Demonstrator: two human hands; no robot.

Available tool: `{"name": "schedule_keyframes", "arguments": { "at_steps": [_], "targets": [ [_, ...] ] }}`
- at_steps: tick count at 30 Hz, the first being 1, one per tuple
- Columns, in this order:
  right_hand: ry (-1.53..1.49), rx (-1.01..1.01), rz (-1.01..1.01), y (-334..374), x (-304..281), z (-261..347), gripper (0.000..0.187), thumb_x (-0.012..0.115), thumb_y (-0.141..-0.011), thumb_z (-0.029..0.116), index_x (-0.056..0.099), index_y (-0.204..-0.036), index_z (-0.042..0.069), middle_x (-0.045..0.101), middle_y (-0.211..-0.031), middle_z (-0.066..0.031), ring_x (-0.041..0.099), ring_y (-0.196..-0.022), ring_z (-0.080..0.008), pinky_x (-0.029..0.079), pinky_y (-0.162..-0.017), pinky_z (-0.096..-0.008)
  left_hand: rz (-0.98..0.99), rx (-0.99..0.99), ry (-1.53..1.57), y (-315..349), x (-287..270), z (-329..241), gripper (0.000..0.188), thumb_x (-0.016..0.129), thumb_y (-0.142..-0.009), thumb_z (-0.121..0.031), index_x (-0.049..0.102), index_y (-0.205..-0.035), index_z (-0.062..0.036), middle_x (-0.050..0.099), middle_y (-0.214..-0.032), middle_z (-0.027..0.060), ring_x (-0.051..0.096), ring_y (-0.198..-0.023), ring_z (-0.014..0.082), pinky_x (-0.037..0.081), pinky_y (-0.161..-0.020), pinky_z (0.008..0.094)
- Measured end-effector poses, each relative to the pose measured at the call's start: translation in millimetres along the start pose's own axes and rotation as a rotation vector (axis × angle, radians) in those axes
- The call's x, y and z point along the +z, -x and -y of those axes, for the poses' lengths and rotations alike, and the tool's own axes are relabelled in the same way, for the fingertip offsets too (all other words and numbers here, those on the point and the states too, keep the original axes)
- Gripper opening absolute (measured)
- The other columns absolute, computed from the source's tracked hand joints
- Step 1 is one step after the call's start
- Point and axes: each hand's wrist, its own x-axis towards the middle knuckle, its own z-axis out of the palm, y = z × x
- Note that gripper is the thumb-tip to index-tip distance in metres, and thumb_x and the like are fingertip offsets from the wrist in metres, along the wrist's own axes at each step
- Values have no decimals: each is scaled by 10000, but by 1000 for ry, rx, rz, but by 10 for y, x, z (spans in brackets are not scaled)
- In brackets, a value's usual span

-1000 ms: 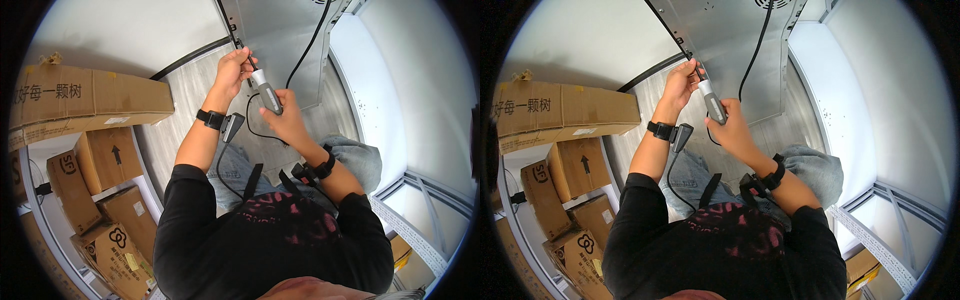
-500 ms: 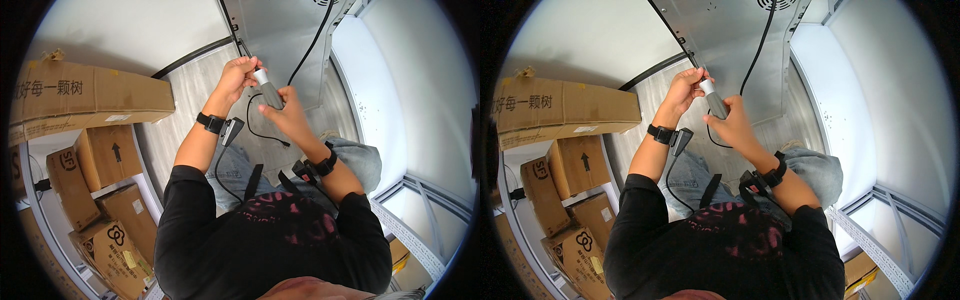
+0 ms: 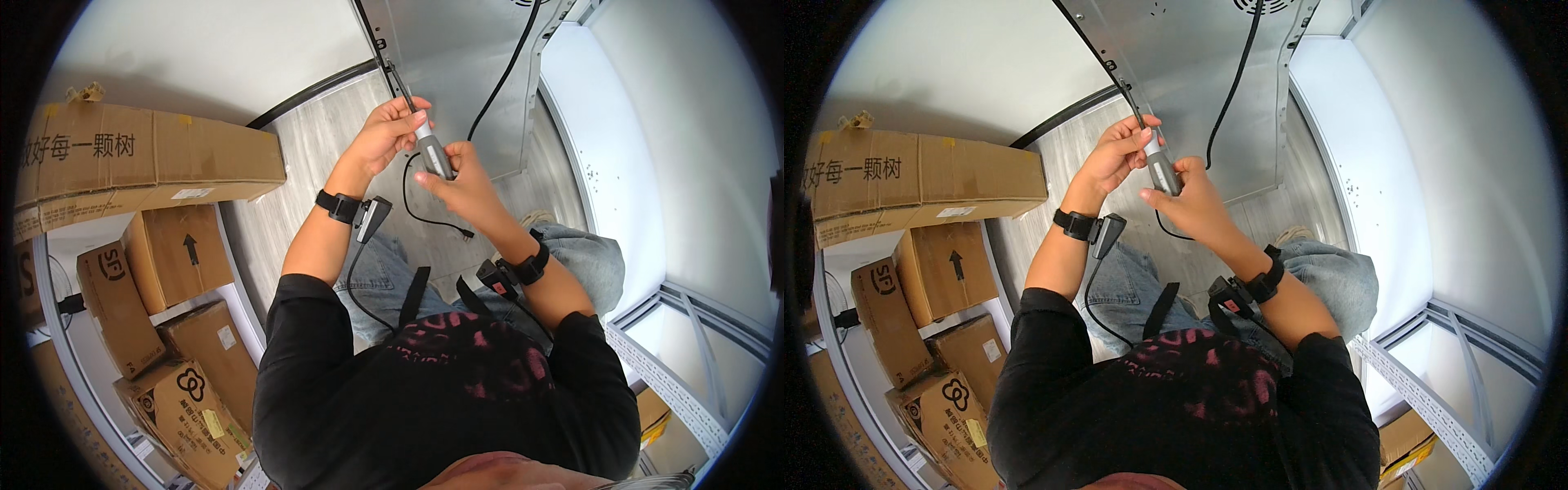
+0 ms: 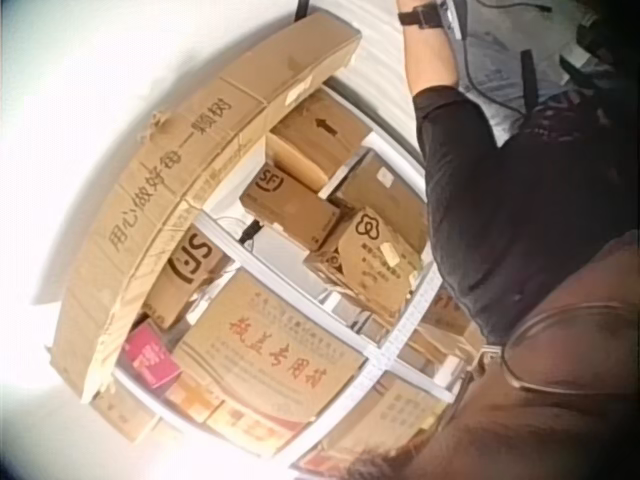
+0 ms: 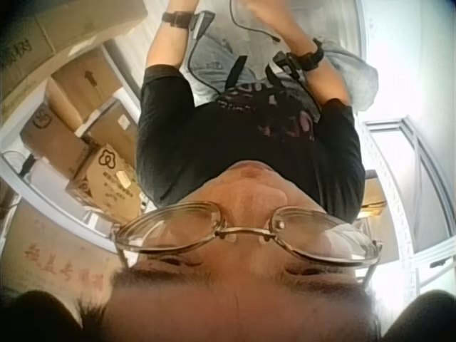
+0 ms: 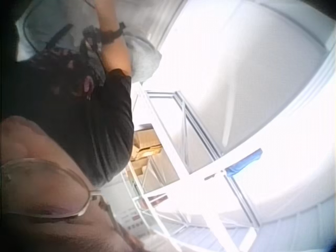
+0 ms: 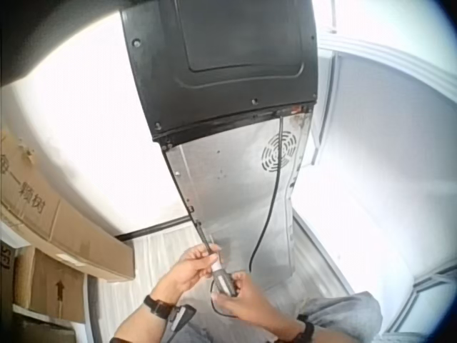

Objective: The person uses a screwdriver to tighten screws on the back panel of a white electronic device. They repeatedly insert screws and turn the screwdriver to secure the panel in place.

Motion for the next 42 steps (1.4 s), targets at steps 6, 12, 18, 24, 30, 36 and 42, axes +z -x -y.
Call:
{"name": "schedule_keyframes", "arguments": {
  "at_steps": [6, 12, 18, 24, 30, 36, 42],
  "targets": [
    [-378, 364, 163, -8, -93, 133, 303, 548, -917, 290, 482, -1020, 12, 576, -789, -48, 470, -437, -91, 354, -383, -228, 174, 38, 231, 117, 69, -127, 370, 560, -913, -91, 471, -1262, -7, 642, -1053, 118, 496, -549, 39, 401, -490, 163],
    [-132, 61, -51, -19, 23, -73, 238, 567, -904, 207, 487, -985, -2, 572, -749, -55, 476, -442, -92, 369, -386, -241, 13, 84, -38, 42, 11, -59, 376, 560, -917, -105, 462, -1269, -19, 657, -1035, 119, 501, -554, 47, 409, -492, 175],
    [73, -100, -107, -27, 66, -205, 259, 576, -902, 221, 493, -973, -13, 571, -713, -44, 455, -435, -78, 374, -388, -240, -96, 95, -88, 78, 166, -67, 395, 582, -906, -103, 460, -1277, -41, 661, -1015, 122, 508, -541, 48, 421, -491, 170],
    [-402, 377, 246, -10, -31, 170, 352, 518, -931, 336, 493, -983, -11, 573, -731, -47, 434, -424, -76, 371, -389, -223, 94, 123, 98, 131, 25, -4, 426, 602, -902, -130, 445, -1288, -43, 650, -933, 95, 491, -525, 35, 393, -456, 175],
    [-44, -52, -55, -15, 142, -65, 345, 598, -885, 286, 463, -1039, 9, 564, -809, -93, 452, -418, -94, 374, -381, -247, -124, 107, -78, 76, 101, 34, 432, 635, -874, -108, 452, -1257, -32, 655, -931, 74, 467, -525, 36, 397, -474, 196],
    [-425, 353, 168, -20, 27, 85, 350, 563, -900, 292, 469, -1059, -6, 562, -818, -76, 460, -464, -89, 366, -398, -234, 135, 86, 256, 187, 78, -85, 396, 602, -884, -69, 456, -1248, -18, 655, -1018, 115, 475, -559, 42, 422, -505, 194],
    [-313, 310, -25, -41, 85, 33, 345, 504, -933, 322, 515, -1037, -8, 580, -750, -67, 436, -452, -95, 359, -409, -239, 16, 124, -43, 79, -9, -8, 394, 596, -885, -62, 456, -1252, -21, 656, -1046, 109, 495, -584, 49, 437, -528, 200]
  ]
}}
